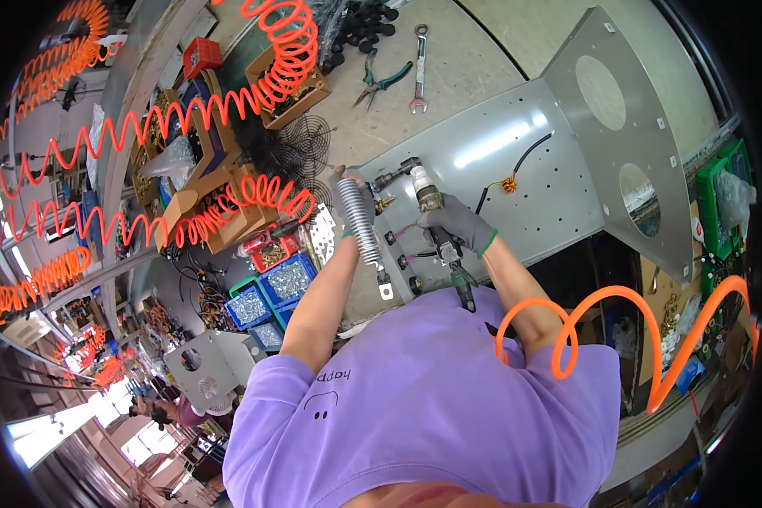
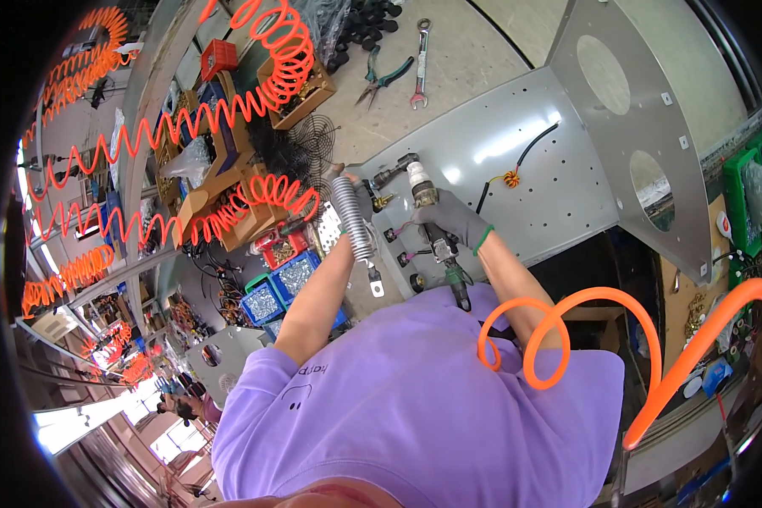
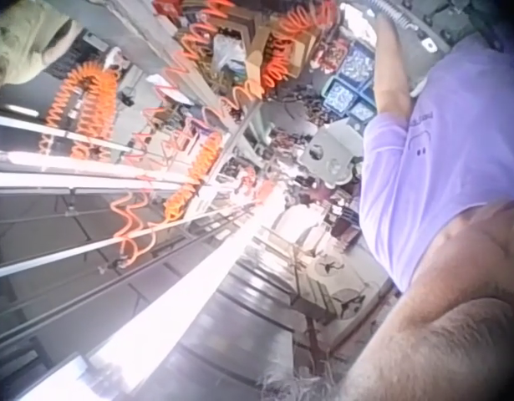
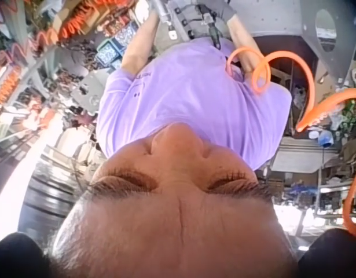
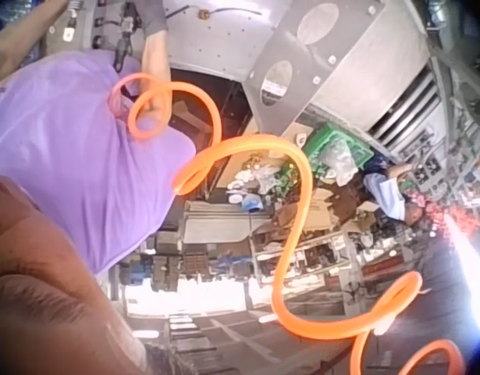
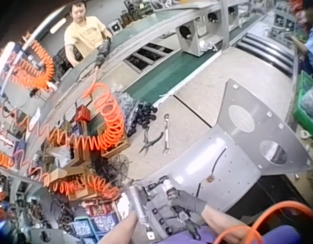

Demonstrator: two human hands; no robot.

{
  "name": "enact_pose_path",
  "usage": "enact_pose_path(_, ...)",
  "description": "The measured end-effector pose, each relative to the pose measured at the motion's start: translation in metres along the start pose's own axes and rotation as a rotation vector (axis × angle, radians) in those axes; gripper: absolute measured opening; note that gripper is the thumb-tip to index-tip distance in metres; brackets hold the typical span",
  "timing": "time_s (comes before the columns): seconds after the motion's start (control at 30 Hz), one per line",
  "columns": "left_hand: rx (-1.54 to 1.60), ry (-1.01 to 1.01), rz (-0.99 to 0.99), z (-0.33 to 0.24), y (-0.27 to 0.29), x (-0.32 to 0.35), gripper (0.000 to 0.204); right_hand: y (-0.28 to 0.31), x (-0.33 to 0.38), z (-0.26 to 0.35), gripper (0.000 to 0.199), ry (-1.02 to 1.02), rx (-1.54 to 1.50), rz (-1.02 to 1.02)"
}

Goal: Assembling and wiring components onto a solar equipment panel using hand tools and pneumatic drivers.

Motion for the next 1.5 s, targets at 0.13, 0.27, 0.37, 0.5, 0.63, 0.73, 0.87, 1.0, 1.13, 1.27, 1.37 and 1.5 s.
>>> enact_pose_path(0.13,0.057,0.031,0.031,-0.005,-0.004,0.002,0.036,-0.001,-0.002,0.0,0.022,-0.024,0.002,0.011)
enact_pose_path(0.27,-0.421,-0.064,0.065,-0.045,-0.01,0.008,0.034,0.002,-0.001,-0.006,0.024,-0.012,-0.032,-0.004)
enact_pose_path(0.37,-0.438,-0.246,0.006,-0.06,-0.008,0.007,0.032,-0.003,0.0,0.003,0.024,0.007,-0.002,0.003)
enact_pose_path(0.5,-0.448,-0.195,0.039,-0.044,-0.008,0.007,0.032,-0.011,0.003,0.007,0.024,0.028,0.003,0.006)
enact_pose_path(0.63,-0.405,-0.185,0.033,-0.049,-0.012,0.006,0.032,0.001,-0.006,0.0,0.018,0.039,0.047,-0.05)
enact_pose_path(0.73,-0.364,-0.111,0.045,-0.021,-0.005,0.003,0.033,-0.007,-0.002,-0.001,0.016,-0.009,-0.031,-0.027)
enact_pose_path(0.87,-0.44,-0.186,0.05,-0.03,-0.011,0.005,0.034,-0.002,-0.005,-0.012,0.019,-0.056,-0.002,-0.022)
enact_pose_path(1.0,-0.116,0.105,0.051,0.005,-0.006,0.0,0.031,-0.004,-0.004,-0.011,0.017,-0.07,-0.017,-0.019)
enact_pose_path(1.13,-0.374,-0.249,0.064,-0.025,-0.012,0.005,0.031,0.0,-0.01,-0.012,0.017,-0.003,-0.038,-0.053)
enact_pose_path(1.27,-0.247,-0.124,0.019,-0.02,-0.006,0.001,0.032,-0.005,-0.005,-0.009,0.017,-0.036,-0.136,-0.048)
enact_pose_path(1.37,-0.35,-0.183,0.016,-0.044,-0.008,0.005,0.032,-0.004,-0.005,-0.012,0.015,-0.063,-0.087,-0.007)
enact_pose_path(1.5,-0.389,-0.246,0.025,-0.054,-0.008,0.007,0.033,-0.001,-0.008,-0.017,0.012,-0.07,-0.044,-0.04)
Point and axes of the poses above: each hand's wrist, its own x-axis away from the middle knuckle, its own y-axis out of the back of the hand, z = x × y, the point moved 10 cm from there along -x, towards the middle knuckle, and after that the axes turned 9 degrees about -z, right-handed, at the moved point
